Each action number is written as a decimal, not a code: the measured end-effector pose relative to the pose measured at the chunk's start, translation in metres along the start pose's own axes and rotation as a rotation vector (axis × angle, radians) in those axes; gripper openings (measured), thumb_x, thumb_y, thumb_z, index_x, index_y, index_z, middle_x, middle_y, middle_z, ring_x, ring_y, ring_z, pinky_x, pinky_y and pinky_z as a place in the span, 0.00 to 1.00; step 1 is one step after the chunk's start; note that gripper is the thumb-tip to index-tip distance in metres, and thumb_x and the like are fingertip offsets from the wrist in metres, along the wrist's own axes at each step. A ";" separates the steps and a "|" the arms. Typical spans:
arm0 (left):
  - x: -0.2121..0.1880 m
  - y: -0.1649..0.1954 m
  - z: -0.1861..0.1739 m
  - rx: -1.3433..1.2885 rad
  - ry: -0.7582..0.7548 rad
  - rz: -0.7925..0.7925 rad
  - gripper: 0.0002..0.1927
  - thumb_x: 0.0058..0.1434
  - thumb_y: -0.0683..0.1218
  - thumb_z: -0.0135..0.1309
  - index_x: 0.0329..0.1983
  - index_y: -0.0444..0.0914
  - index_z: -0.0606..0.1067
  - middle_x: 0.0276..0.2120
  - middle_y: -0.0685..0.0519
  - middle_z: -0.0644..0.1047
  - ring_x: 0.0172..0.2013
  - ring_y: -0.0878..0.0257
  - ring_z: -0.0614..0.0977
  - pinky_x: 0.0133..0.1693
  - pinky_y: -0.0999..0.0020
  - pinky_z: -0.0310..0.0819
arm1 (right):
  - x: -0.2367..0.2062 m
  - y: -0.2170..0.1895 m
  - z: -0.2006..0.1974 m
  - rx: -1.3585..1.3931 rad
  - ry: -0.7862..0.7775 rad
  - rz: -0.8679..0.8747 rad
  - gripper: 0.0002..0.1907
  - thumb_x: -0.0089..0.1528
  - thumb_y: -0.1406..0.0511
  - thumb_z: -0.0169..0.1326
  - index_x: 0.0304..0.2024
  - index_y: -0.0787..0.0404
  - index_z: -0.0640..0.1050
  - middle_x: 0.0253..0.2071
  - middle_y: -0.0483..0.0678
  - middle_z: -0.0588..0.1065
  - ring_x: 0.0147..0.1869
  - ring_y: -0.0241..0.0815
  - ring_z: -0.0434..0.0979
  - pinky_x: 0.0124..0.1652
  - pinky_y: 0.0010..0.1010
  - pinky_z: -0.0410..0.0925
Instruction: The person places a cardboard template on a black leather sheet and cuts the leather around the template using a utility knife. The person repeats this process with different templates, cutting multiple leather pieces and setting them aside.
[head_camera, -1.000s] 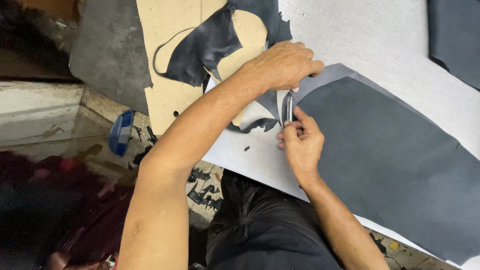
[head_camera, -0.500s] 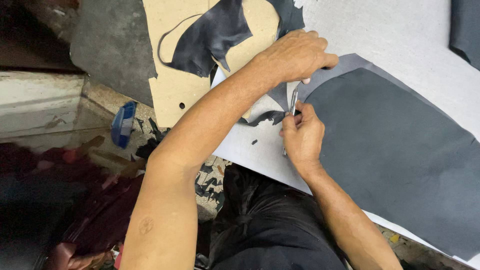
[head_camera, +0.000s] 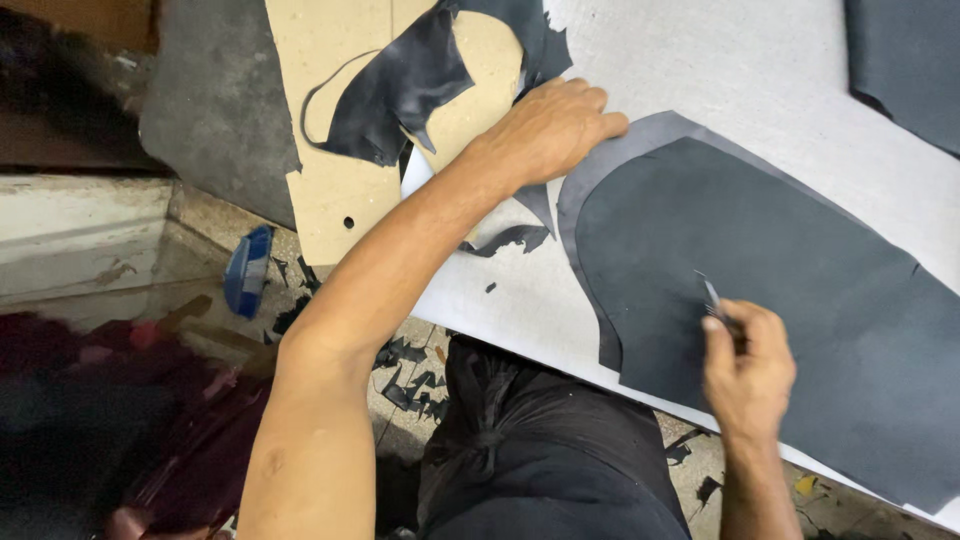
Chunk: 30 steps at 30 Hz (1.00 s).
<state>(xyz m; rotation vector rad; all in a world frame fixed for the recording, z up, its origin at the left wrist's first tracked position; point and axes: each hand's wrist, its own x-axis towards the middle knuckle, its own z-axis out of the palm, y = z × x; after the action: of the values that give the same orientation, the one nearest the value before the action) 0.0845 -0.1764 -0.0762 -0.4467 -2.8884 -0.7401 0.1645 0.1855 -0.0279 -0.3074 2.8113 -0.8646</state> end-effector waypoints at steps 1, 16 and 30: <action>-0.006 0.004 -0.002 -0.015 -0.011 -0.071 0.10 0.62 0.38 0.55 0.46 0.41 0.79 0.36 0.47 0.78 0.43 0.50 0.79 0.46 0.54 0.73 | -0.004 0.022 -0.014 -0.108 0.084 -0.018 0.16 0.69 0.65 0.62 0.55 0.68 0.78 0.54 0.56 0.78 0.50 0.47 0.79 0.50 0.33 0.72; -0.024 0.073 0.006 0.114 0.225 -0.486 0.17 0.48 0.47 0.72 0.31 0.34 0.76 0.30 0.43 0.78 0.35 0.47 0.80 0.39 0.50 0.72 | -0.021 0.064 -0.023 -0.392 0.066 0.129 0.37 0.62 0.51 0.62 0.66 0.67 0.74 0.74 0.69 0.62 0.66 0.67 0.72 0.59 0.47 0.68; -0.005 0.088 0.029 0.316 -0.111 -0.755 0.21 0.53 0.55 0.74 0.42 0.38 0.83 0.34 0.42 0.83 0.36 0.44 0.84 0.42 0.53 0.76 | -0.063 0.226 -0.154 -0.193 0.539 0.413 0.15 0.65 0.62 0.63 0.50 0.64 0.80 0.46 0.56 0.80 0.48 0.55 0.81 0.49 0.43 0.72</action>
<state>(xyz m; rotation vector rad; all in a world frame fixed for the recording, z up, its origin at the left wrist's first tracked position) 0.1157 -0.0900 -0.0635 0.6918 -3.1745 -0.3037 0.1563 0.4664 -0.0241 0.5514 3.2603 -0.6532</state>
